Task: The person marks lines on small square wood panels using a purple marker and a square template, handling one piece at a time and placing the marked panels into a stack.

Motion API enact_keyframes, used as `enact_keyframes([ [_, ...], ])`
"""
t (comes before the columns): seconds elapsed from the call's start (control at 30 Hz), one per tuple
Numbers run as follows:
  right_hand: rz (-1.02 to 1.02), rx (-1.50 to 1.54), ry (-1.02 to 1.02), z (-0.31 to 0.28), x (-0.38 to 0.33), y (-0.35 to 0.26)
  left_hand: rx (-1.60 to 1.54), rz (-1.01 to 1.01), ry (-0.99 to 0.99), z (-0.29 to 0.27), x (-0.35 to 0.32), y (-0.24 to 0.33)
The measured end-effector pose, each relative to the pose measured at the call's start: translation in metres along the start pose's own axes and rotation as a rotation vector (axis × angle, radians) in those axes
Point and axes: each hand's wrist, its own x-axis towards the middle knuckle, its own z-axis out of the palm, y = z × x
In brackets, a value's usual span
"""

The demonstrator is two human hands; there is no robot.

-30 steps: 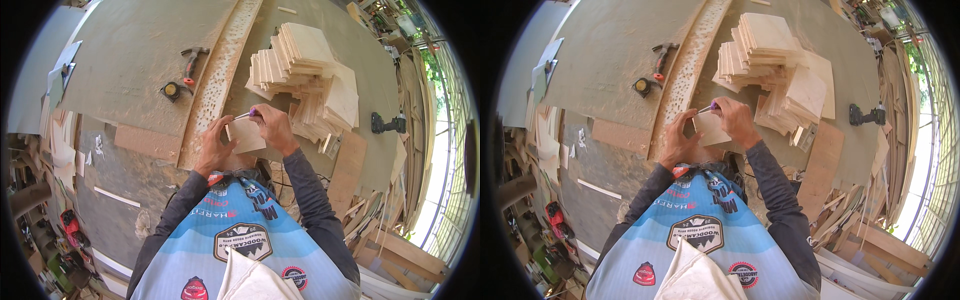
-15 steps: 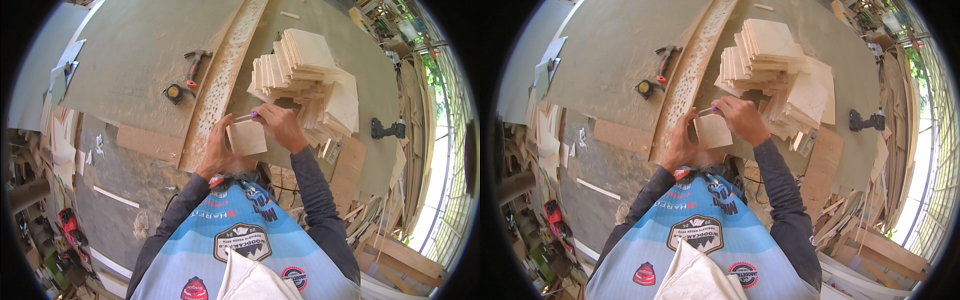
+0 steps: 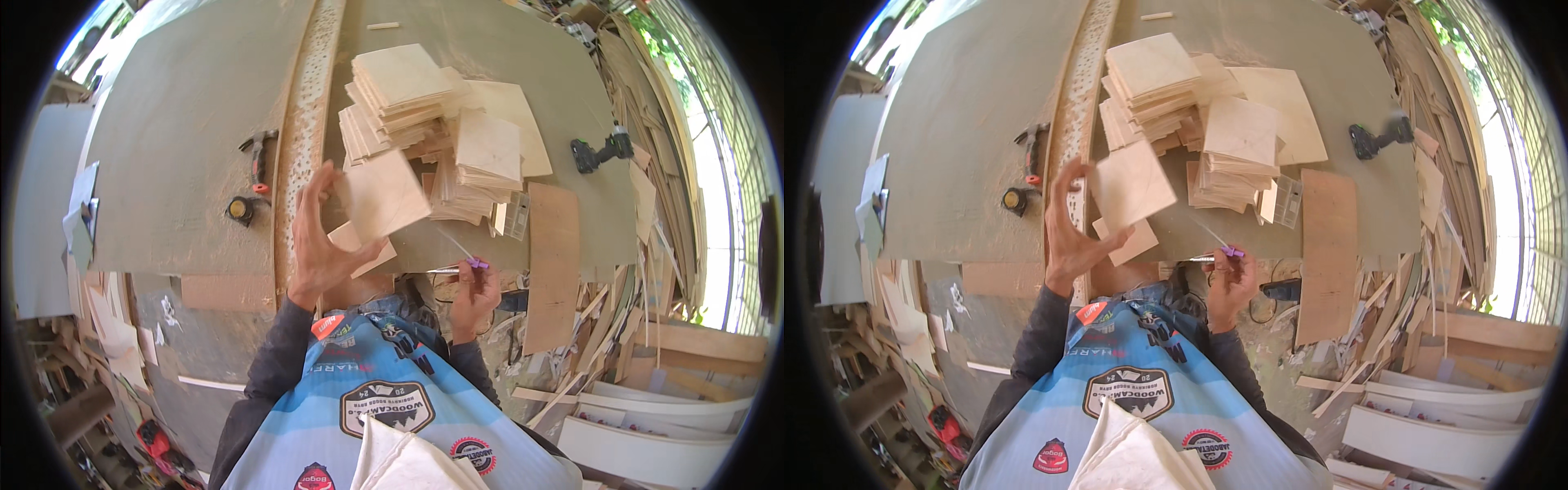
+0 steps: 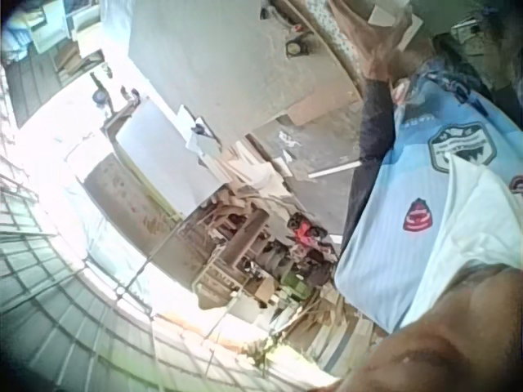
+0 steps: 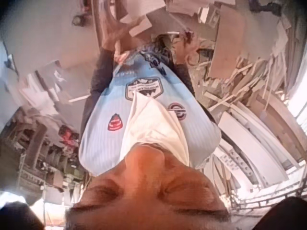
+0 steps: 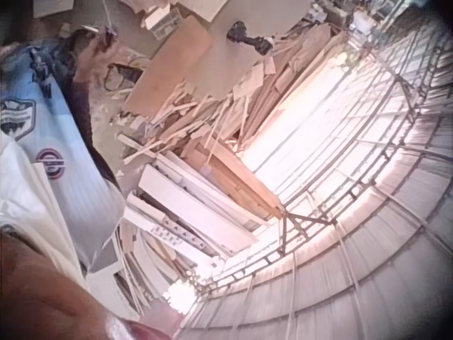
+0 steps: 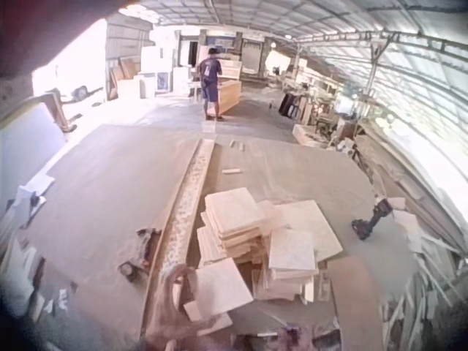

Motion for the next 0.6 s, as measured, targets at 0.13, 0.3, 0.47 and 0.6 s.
enact_keyframes([
  [0.13,0.15,0.134,-0.001,0.007,-0.016,0.01,-0.076,0.202,0.013,0.023,0.072,0.051],
  [0.3,0.123,0.127,-0.043,0.02,-0.018,0.001,0.032,0.379,-0.084,0.079,0.106,0.072],
  [0.47,0.059,0.025,-0.121,0.018,-0.013,-0.003,-0.019,0.235,-0.071,0.052,0.059,0.044],
  [0.6,0.129,0.072,-0.156,0.025,-0.014,0.006,-0.05,-0.062,-0.053,0.023,0.007,-0.002],
])
